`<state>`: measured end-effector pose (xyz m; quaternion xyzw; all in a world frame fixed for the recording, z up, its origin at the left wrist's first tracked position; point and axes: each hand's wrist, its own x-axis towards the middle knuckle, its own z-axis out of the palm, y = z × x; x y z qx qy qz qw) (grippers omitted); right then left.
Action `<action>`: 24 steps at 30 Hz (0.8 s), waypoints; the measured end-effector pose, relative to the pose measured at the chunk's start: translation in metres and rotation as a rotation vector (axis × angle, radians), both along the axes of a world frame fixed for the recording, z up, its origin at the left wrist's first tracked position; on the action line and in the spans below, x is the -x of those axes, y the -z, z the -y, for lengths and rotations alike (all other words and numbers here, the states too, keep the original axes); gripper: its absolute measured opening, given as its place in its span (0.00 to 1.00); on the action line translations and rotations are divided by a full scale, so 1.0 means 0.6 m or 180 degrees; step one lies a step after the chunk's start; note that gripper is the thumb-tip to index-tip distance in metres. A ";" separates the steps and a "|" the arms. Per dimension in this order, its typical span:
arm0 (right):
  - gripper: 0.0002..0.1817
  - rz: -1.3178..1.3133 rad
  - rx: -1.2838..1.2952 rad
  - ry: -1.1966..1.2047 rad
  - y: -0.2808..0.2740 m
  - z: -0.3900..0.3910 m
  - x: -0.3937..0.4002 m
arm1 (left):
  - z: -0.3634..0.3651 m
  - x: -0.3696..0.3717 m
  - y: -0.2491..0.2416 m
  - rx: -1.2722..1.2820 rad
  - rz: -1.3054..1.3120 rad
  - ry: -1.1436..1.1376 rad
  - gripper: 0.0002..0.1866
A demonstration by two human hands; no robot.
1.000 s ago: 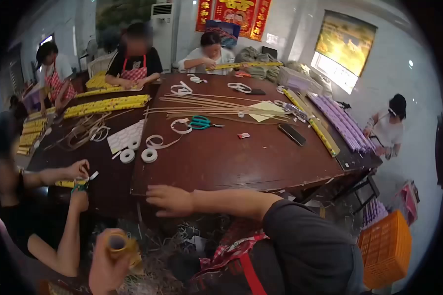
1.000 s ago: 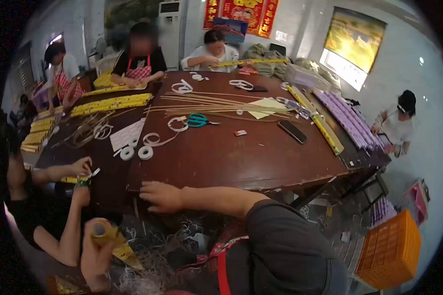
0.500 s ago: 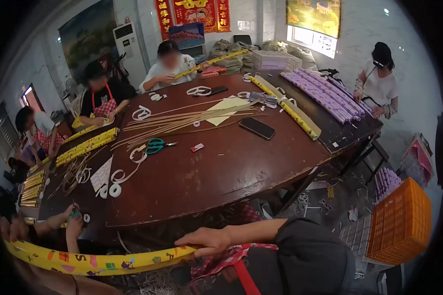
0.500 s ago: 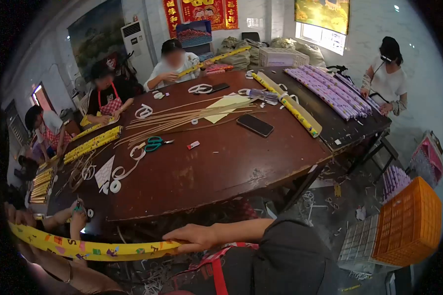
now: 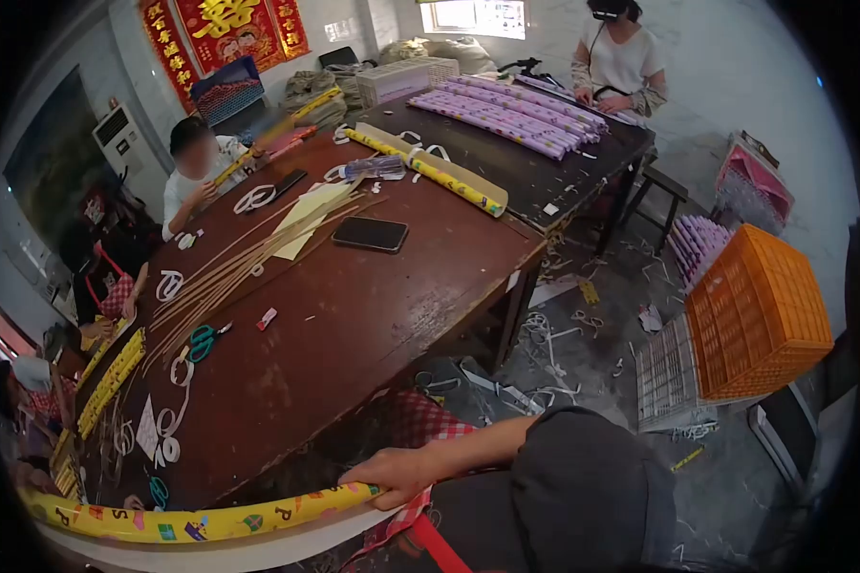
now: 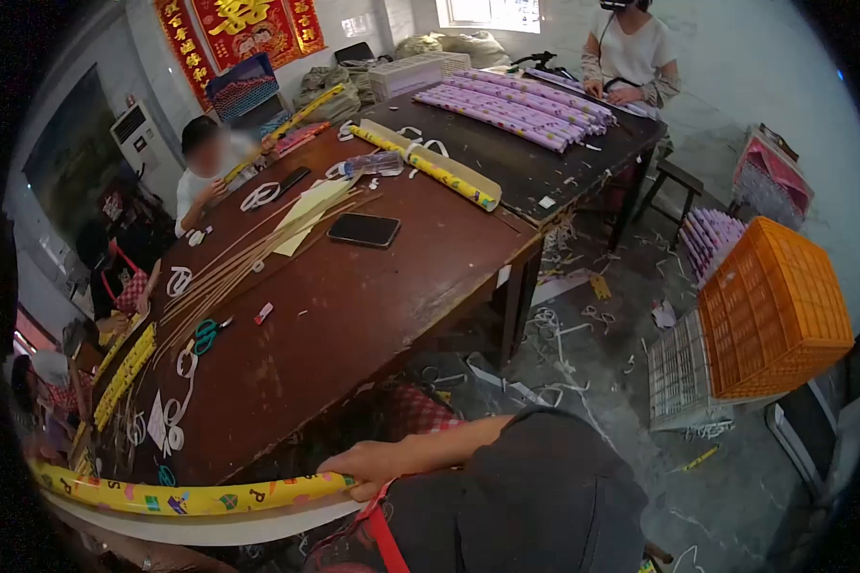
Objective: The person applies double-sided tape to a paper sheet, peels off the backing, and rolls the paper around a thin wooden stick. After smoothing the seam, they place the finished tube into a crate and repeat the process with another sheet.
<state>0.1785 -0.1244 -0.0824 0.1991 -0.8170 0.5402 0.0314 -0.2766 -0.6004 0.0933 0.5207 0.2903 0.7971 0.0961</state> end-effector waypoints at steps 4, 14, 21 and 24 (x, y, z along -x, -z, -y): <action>0.28 -0.0239 0.0329 0.0176 -0.033 -0.026 -0.002 | -0.420 -0.404 -0.103 -0.0029 0.0130 0.0369 0.20; 0.24 -0.0484 -0.0669 0.1783 -0.063 -0.121 -0.042 | -0.514 -0.282 -0.031 0.0168 0.0347 0.2116 0.13; 0.22 -0.0118 0.0193 0.0526 -0.018 -0.114 -0.063 | -0.640 -0.389 -0.037 -0.0020 -0.0038 0.1600 0.14; 0.21 -0.0269 -0.0053 0.1165 -0.008 -0.105 -0.060 | -0.641 -0.389 -0.037 0.0402 -0.0578 0.1774 0.13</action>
